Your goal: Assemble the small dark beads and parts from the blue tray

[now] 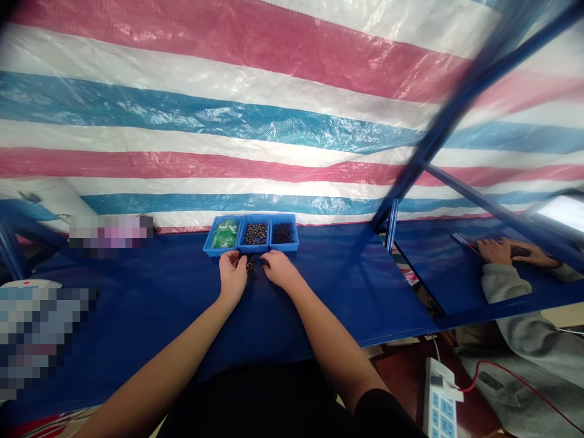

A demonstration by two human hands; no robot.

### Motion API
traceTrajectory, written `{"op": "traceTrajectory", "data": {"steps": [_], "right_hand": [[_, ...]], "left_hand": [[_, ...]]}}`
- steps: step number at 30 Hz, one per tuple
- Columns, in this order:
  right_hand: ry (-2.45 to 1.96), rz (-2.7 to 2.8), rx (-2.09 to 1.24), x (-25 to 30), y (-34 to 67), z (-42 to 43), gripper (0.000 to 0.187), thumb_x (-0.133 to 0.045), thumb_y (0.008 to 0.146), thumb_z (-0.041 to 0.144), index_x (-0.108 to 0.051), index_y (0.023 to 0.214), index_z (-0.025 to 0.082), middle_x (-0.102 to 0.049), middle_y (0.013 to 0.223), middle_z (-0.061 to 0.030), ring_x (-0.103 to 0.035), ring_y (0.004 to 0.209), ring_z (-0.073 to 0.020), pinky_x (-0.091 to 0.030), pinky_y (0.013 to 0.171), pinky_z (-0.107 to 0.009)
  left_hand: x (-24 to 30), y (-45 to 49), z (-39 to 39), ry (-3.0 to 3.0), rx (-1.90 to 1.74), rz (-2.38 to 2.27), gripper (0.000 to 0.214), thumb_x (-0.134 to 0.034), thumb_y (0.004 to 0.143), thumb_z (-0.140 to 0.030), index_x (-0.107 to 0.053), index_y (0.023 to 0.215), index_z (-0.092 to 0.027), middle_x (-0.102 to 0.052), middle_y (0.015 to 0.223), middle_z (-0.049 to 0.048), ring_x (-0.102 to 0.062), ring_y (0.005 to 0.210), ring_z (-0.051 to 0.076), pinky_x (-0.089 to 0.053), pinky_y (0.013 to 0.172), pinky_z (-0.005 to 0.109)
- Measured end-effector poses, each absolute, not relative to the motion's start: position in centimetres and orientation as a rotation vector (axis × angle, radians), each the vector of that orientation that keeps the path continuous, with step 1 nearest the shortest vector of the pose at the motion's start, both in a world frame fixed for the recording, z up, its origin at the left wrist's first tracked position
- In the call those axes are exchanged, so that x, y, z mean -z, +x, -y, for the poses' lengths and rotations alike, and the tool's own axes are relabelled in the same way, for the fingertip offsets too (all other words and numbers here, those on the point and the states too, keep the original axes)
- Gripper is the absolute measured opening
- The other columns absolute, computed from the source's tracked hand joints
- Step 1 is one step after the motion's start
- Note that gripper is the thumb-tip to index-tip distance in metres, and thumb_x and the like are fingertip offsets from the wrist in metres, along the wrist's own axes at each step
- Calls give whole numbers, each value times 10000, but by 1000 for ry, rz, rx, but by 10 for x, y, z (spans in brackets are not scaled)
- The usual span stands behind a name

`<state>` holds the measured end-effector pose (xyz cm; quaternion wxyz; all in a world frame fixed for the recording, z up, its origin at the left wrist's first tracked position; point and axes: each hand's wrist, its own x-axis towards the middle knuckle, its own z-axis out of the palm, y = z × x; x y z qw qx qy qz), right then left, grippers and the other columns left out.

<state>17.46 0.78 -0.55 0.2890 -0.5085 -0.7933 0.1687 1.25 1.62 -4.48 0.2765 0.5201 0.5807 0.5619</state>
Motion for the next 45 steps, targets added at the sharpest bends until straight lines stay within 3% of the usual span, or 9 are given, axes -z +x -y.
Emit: {"op": "traceTrajectory", "data": {"steps": [5, 9, 16, 25, 31, 37, 45], "right_hand": [[-1309, 1986, -558, 8, 171, -8, 276, -605, 756, 91, -702, 1002, 168, -672, 874, -65, -617, 713, -154, -514, 743, -295], [-1261, 1581, -840, 10, 163, -8, 213, -646, 751, 212, -699, 955, 181, -690, 816, -36, -644, 705, -151, -541, 706, -288], [-1049, 1045, -1101, 4, 157, -8, 319, -741, 682, 374, -673, 921, 174, -690, 794, -29, -662, 676, -153, -564, 724, -319], [-947, 994, -1150, 3, 149, -5, 301, -766, 664, 364, -665, 879, 179, -670, 762, -12, -642, 668, -139, -567, 710, -311], [-911, 1013, -1230, -2, 151, -2, 338, -781, 631, 340, -663, 904, 180, -700, 832, -29, -671, 797, -171, -564, 784, -339], [-1000, 1044, -1206, -2, 154, -4, 340, -774, 634, 362, -678, 902, 176, -716, 836, -42, -676, 789, -176, -560, 781, -338], [-1017, 1317, -1146, -2, 161, -4, 254, -703, 724, 373, -702, 878, 171, -727, 865, -61, -686, 793, -188, -550, 766, -333]], "left_hand": [[33, 12, -9, 1482, -1473, -1585, 225, -579, 830, -272, -504, 1030, -200, -486, 1054, 75, -538, 1000, 202, -462, 914, 412], [15, 14, 0, 1887, -1415, -1655, 201, -591, 815, -264, -557, 1009, -222, -537, 1059, 83, -493, 1086, 278, -373, 976, 488], [5, 13, 2, 2172, -1252, -1499, 132, -550, 865, -301, -621, 950, -230, -643, 964, 67, -560, 986, 258, -390, 875, 415], [4, 11, 3, 2214, -1216, -1364, 189, -500, 894, -265, -611, 1040, -220, -672, 969, 61, -599, 926, 218, -423, 854, 375], [2, 10, 3, 2176, -1256, -1361, 294, -554, 875, -304, -599, 1155, -230, -672, 997, 64, -606, 955, 219, -446, 879, 370], [3, 6, -1, 2208, -1291, -1318, 232, -579, 870, -334, -666, 1067, -249, -674, 848, 37, -612, 832, 192, -470, 806, 342], [4, 1, -4, 2238, -1342, -1363, 194, -583, 873, -357, -697, 968, -231, -691, 854, 44, -608, 817, 194, -478, 787, 333]]}}
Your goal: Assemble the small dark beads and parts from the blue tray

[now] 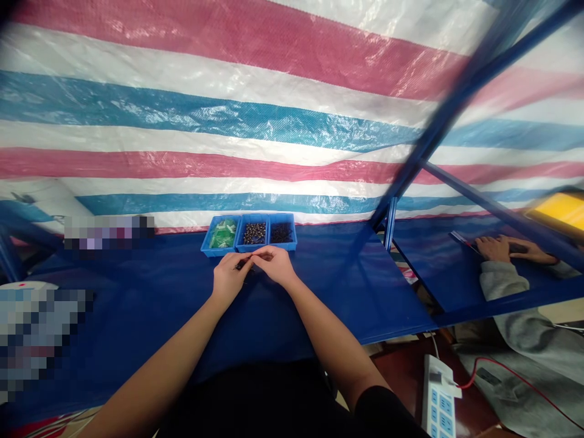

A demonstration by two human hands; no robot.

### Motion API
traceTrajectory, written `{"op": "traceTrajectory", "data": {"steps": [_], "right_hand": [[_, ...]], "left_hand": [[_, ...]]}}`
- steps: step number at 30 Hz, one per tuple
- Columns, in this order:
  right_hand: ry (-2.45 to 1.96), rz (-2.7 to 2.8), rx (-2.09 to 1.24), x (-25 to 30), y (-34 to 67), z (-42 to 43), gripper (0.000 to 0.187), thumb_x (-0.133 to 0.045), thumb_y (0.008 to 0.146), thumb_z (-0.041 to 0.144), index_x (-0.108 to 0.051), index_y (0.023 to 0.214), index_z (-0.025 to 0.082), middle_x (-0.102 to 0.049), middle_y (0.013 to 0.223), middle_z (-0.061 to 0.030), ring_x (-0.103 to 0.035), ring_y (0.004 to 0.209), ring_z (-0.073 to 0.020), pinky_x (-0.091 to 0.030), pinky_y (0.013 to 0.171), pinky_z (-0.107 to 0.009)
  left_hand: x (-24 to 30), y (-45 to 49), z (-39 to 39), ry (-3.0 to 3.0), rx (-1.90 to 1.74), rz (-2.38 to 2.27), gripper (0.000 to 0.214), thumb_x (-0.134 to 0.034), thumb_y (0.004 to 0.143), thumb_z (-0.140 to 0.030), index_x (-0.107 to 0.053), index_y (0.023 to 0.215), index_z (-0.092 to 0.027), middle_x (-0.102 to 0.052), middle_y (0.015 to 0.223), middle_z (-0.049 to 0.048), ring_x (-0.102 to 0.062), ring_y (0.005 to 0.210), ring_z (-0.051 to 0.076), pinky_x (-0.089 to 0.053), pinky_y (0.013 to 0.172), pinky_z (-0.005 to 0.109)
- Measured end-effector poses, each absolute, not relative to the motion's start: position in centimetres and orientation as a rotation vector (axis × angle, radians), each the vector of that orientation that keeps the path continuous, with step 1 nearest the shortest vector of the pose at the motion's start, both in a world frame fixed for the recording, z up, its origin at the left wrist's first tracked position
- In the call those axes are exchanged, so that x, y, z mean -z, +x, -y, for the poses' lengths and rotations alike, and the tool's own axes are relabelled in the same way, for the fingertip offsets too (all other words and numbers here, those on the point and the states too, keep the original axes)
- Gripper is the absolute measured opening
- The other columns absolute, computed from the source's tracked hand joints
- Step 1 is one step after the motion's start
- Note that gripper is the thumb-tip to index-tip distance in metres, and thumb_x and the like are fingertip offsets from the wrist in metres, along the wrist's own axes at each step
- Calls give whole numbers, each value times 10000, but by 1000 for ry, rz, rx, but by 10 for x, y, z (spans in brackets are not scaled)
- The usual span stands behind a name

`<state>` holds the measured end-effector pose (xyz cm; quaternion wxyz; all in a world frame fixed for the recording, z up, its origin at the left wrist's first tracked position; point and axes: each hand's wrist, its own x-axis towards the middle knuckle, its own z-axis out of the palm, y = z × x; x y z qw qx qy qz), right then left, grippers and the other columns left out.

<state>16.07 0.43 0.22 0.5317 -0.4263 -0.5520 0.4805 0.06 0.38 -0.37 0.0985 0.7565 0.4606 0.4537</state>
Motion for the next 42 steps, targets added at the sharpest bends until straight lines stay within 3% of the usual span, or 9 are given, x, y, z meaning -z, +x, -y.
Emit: {"op": "traceTrajectory", "data": {"steps": [6, 14, 19, 26, 33, 37, 42], "right_hand": [[-1056, 1393, -1039, -1, 162, -8, 215, -659, 768, 383, -682, 838, 181, -707, 833, -43, -660, 764, -164, -533, 730, -288], [-1019, 1344, -1134, 5, 162, -12, 250, -628, 801, 431, -638, 838, 184, -667, 756, -21, -629, 692, -150, -501, 615, -258], [-1058, 1524, -874, -2, 164, -6, 230, -599, 841, 366, -656, 998, 209, -699, 910, -41, -649, 804, -163, -509, 696, -277], [-1224, 1876, -421, -15, 171, 3, 198, -517, 911, 303, -691, 992, 252, -707, 957, -37, -629, 896, -178, -477, 772, -282], [-1277, 1971, -361, -20, 173, 4, 218, -472, 939, 310, -660, 1036, 259, -706, 945, -22, -633, 858, -164, -466, 791, -267], [-1286, 2016, -304, -19, 173, 5, 240, -444, 954, 312, -652, 1066, 269, -704, 1008, -28, -628, 956, -182, -455, 862, -282], [-1273, 2062, -334, -22, 173, 7, 248, -401, 972, 313, -636, 1027, 257, -700, 986, -26, -624, 943, -173, -446, 835, -264]], "left_hand": [[2, 2, -3, 2253, -1283, -1378, 220, -574, 878, -369, -685, 1004, -227, -684, 858, 49, -618, 821, 192, -490, 788, 325], [-1, 4, -1, 2167, -1324, -1337, 262, -516, 918, -349, -669, 1072, -203, -697, 975, 54, -649, 860, 171, -509, 805, 295], [2, 3, -2, 2103, -1319, -1355, 259, -509, 923, -354, -685, 1032, -198, -706, 971, 50, -657, 871, 171, -514, 812, 291], [2, 3, -2, 2075, -1277, -1372, 283, -503, 922, -379, -694, 1033, -203, -715, 982, 48, -669, 876, 174, -521, 833, 289], [0, 6, 0, 2001, -1280, -1376, 313, -523, 908, -384, -672, 1109, -196, -712, 1060, 54, -678, 880, 174, -533, 800, 275], [-1, 7, 1, 1984, -1262, -1380, 305, -518, 908, -387, -677, 1084, -195, -722, 1010, 49, -682, 831, 166, -535, 785, 272], [-2, 6, 3, 1929, -1242, -1366, 304, -497, 914, -396, -671, 1068, -200, -729, 927, 39, -688, 801, 167, -539, 761, 270]]}}
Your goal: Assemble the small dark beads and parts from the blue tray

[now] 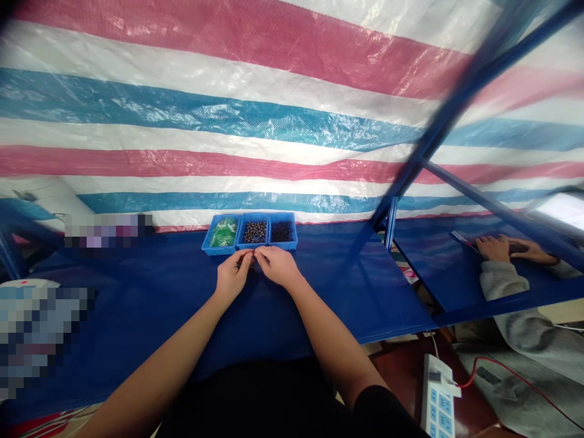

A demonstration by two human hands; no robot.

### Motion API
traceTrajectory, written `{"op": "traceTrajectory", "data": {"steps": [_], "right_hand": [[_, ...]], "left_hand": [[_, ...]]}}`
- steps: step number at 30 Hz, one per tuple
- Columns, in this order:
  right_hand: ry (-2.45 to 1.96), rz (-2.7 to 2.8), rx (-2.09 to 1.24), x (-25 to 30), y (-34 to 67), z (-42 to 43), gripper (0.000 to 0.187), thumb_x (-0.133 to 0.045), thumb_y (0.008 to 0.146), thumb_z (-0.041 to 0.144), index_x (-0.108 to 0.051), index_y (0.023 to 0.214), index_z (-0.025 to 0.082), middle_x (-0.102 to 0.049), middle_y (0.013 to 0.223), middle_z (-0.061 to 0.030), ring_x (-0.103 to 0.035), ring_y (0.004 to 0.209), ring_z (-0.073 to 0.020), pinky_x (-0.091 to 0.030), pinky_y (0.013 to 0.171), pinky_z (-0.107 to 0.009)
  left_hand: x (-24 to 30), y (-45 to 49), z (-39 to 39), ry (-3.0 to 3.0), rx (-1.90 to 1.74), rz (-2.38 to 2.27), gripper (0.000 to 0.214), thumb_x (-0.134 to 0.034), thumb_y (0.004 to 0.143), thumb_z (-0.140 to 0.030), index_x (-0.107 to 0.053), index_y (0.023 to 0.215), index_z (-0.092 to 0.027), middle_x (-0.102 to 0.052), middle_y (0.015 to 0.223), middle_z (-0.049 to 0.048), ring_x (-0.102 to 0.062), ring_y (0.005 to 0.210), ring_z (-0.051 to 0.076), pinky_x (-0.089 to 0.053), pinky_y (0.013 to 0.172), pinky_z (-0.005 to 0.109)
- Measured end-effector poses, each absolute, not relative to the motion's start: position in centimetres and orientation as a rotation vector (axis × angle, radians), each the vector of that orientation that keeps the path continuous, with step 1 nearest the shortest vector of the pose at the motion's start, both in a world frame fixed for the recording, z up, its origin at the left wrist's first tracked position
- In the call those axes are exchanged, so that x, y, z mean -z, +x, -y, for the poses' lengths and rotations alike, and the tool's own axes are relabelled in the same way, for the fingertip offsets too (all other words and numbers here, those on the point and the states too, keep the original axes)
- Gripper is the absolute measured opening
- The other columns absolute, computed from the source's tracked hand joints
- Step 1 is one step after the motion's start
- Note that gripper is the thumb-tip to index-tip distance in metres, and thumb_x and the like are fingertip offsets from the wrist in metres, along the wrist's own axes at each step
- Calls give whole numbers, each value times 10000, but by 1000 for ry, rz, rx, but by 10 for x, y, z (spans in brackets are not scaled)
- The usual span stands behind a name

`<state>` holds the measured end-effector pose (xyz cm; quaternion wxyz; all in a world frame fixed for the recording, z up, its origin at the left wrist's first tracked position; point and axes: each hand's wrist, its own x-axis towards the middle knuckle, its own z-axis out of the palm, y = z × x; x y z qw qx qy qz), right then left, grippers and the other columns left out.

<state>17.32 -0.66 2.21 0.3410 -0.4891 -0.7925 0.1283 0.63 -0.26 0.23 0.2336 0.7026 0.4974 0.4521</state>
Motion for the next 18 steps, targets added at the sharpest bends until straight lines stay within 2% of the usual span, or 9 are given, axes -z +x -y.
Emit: {"op": "traceTrajectory", "data": {"steps": [6, 12, 18], "right_hand": [[-1276, 2062, -409, -25, 172, 7, 233, -402, 970, 302, -627, 958, 245, -694, 907, -12, -623, 861, -157, -435, 763, -243], [-1285, 1987, -415, -23, 173, 6, 221, -492, 929, 330, -628, 1086, 254, -700, 895, -5, -617, 761, -141, -446, 726, -240], [-1247, 1983, -347, -20, 173, 4, 230, -477, 941, 331, -680, 1021, 258, -713, 1009, -12, -641, 862, -153, -462, 805, -255]], "left_hand": [[-2, 7, 4, 1873, -1257, -1334, 311, -510, 904, -407, -650, 1093, -203, -727, 885, 34, -695, 787, 168, -543, 735, 265], [-4, 7, 4, 1876, -1249, -1345, 301, -494, 910, -413, -656, 1045, -198, -718, 832, 23, -684, 733, 151, -537, 705, 245], [-4, 8, 4, 1883, -1228, -1342, 310, -486, 914, -413, -649, 1067, -198, -708, 790, 17, -677, 711, 149, -530, 690, 242]]}}
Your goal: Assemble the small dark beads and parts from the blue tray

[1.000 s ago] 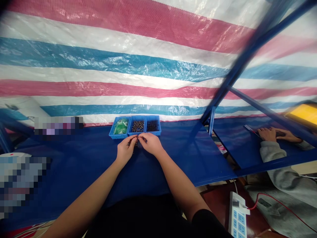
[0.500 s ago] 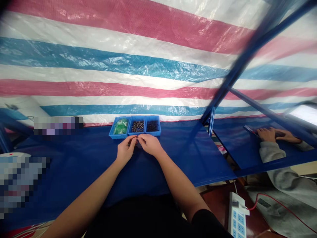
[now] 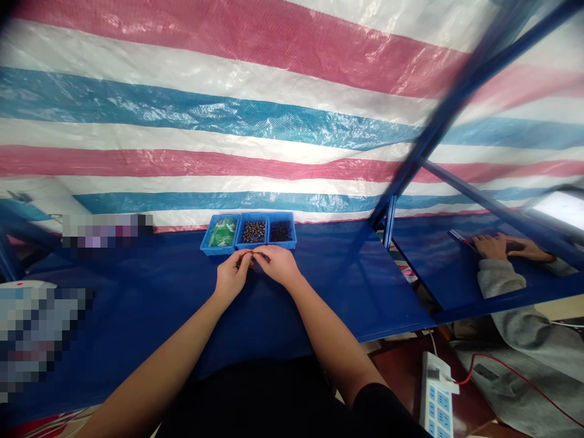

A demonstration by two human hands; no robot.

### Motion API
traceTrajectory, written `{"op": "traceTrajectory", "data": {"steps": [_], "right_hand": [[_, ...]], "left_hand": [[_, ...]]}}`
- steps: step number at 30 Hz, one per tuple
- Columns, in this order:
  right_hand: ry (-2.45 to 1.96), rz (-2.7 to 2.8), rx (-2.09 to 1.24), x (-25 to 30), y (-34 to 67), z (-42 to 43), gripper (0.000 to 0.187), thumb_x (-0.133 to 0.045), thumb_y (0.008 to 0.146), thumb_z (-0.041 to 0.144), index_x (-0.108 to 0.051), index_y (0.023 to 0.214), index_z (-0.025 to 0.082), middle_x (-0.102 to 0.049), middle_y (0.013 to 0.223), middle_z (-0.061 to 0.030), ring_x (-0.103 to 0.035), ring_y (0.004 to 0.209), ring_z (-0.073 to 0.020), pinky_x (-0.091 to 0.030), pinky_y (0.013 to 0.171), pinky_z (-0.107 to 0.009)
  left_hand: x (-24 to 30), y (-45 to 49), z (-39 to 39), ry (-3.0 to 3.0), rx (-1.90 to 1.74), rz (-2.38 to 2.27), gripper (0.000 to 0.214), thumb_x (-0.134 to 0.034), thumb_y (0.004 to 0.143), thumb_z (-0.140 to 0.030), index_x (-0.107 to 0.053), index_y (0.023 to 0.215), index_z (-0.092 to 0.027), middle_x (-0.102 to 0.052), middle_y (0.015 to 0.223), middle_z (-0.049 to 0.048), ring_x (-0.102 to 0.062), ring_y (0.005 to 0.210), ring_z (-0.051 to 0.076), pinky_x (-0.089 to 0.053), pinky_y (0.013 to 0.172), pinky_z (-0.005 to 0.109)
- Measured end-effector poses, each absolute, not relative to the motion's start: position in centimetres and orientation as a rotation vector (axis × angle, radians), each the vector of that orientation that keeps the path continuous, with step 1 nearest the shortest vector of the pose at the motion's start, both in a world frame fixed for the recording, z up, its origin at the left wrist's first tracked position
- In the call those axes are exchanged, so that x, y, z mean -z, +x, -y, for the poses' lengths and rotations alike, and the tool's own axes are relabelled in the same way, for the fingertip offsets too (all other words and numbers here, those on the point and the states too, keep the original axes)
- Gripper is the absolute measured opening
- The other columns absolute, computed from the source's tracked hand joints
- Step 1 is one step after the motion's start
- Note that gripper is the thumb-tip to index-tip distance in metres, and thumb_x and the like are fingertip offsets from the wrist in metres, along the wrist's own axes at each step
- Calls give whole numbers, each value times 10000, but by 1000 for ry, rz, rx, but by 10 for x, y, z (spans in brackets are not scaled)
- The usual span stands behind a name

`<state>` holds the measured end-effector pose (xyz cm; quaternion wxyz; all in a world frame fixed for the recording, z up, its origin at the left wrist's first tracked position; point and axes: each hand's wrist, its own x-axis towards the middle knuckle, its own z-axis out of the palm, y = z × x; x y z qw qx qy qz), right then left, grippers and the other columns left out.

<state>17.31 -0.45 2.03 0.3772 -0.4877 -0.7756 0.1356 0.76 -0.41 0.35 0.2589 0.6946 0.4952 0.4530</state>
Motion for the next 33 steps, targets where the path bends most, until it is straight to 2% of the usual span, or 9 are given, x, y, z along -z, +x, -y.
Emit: {"op": "traceTrajectory", "data": {"steps": [5, 13, 20, 33], "right_hand": [[-1267, 1974, -344, -19, 173, 3, 242, -464, 952, 329, -688, 1018, 265, -714, 1049, -11, -646, 982, -171, -464, 895, -272], [-1271, 1961, -360, -20, 172, 4, 253, -469, 949, 330, -668, 1093, 272, -714, 1057, -5, -652, 962, -165, -477, 860, -266], [-1248, 1955, -343, -18, 173, 4, 243, -511, 924, 345, -704, 1043, 259, -724, 1007, -12, -654, 881, -161, -485, 827, -266], [-1267, 1942, -363, -18, 174, 2, 226, -478, 948, 325, -683, 1026, 271, -711, 1034, -7, -645, 967, -164, -469, 887, -267]], "left_hand": [[-2, 8, 4, 1884, -1232, -1342, 340, -491, 908, -426, -641, 1113, -200, -708, 787, 22, -681, 713, 157, -541, 725, 265], [-3, 8, 4, 1909, -1215, -1339, 338, -477, 915, -427, -649, 1092, -196, -706, 777, 23, -675, 694, 153, -535, 703, 257], [-4, 7, 4, 1937, -1189, -1350, 322, -474, 917, -415, -674, 1049, -199, -695, 724, 10, -664, 654, 146, -521, 667, 240], [-4, 8, 5, 1933, -1207, -1346, 332, -454, 924, -428, -663, 1059, -207, -680, 701, 3, -654, 640, 147, -504, 652, 239]]}}
